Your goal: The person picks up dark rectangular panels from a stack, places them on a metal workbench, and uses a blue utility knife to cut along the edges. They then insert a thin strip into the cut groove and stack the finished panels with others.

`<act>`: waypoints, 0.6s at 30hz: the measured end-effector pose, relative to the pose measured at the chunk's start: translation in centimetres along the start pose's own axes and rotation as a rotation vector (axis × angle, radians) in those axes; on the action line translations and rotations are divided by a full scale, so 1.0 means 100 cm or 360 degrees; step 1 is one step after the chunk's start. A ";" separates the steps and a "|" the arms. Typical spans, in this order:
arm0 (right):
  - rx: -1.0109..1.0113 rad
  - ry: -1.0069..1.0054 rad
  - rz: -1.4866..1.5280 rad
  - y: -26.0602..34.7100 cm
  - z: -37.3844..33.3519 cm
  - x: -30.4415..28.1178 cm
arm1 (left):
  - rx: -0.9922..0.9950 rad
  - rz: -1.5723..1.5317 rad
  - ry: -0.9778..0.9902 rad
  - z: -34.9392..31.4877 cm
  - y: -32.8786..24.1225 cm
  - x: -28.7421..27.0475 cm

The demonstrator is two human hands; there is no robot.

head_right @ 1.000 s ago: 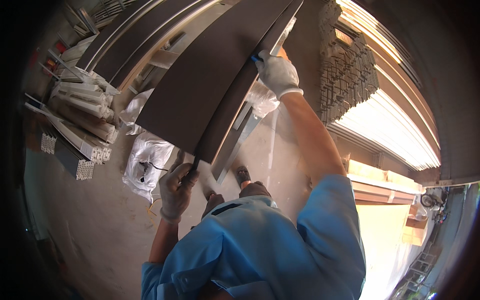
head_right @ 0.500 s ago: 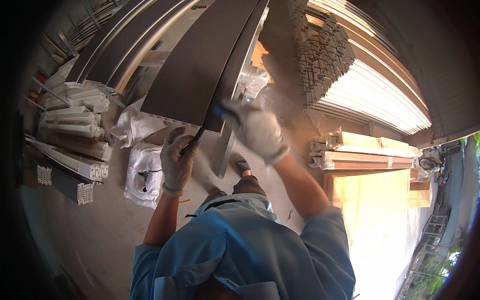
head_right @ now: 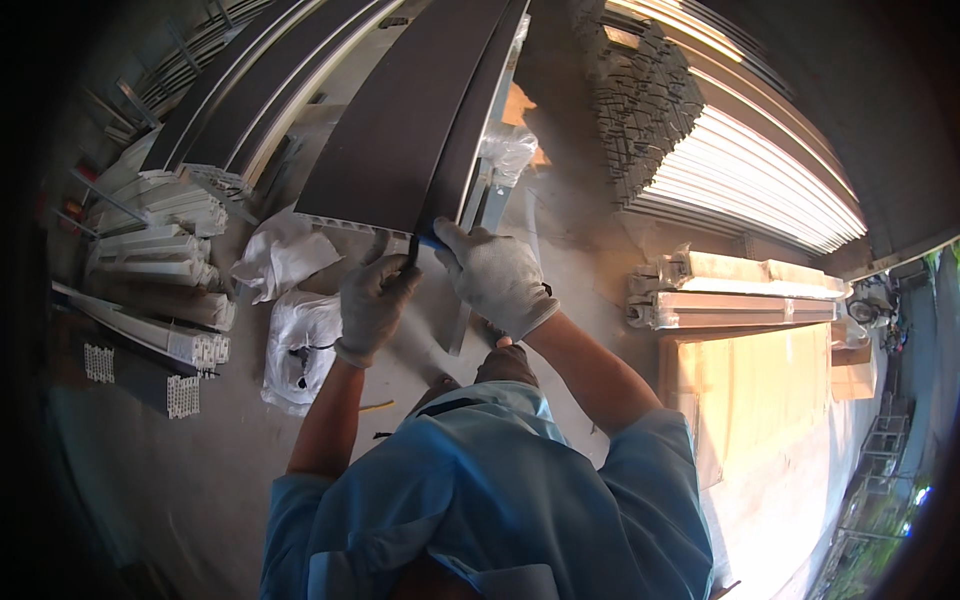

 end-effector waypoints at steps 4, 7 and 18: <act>-0.0048 -0.0176 0.0178 -0.013 0.012 -0.015 | -0.0023 0.0053 0.0017 0.002 0.002 -0.002; 0.0046 -0.0260 0.0115 -0.024 0.037 -0.014 | 0.0081 0.0117 -0.0026 0.005 0.001 0.001; -0.0009 0.0140 0.0534 0.013 -0.017 -0.010 | -0.0257 -0.0432 0.0049 0.001 0.024 -0.005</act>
Point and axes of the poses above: each hand's wrist, its own z-axis towards the middle knuckle, its own x-axis out of the palm, y = z × x, the point moved 5 cm from there along z, towards the middle knuckle, and after that the axes turned 3 degrees about x, right-handed, at the moved point
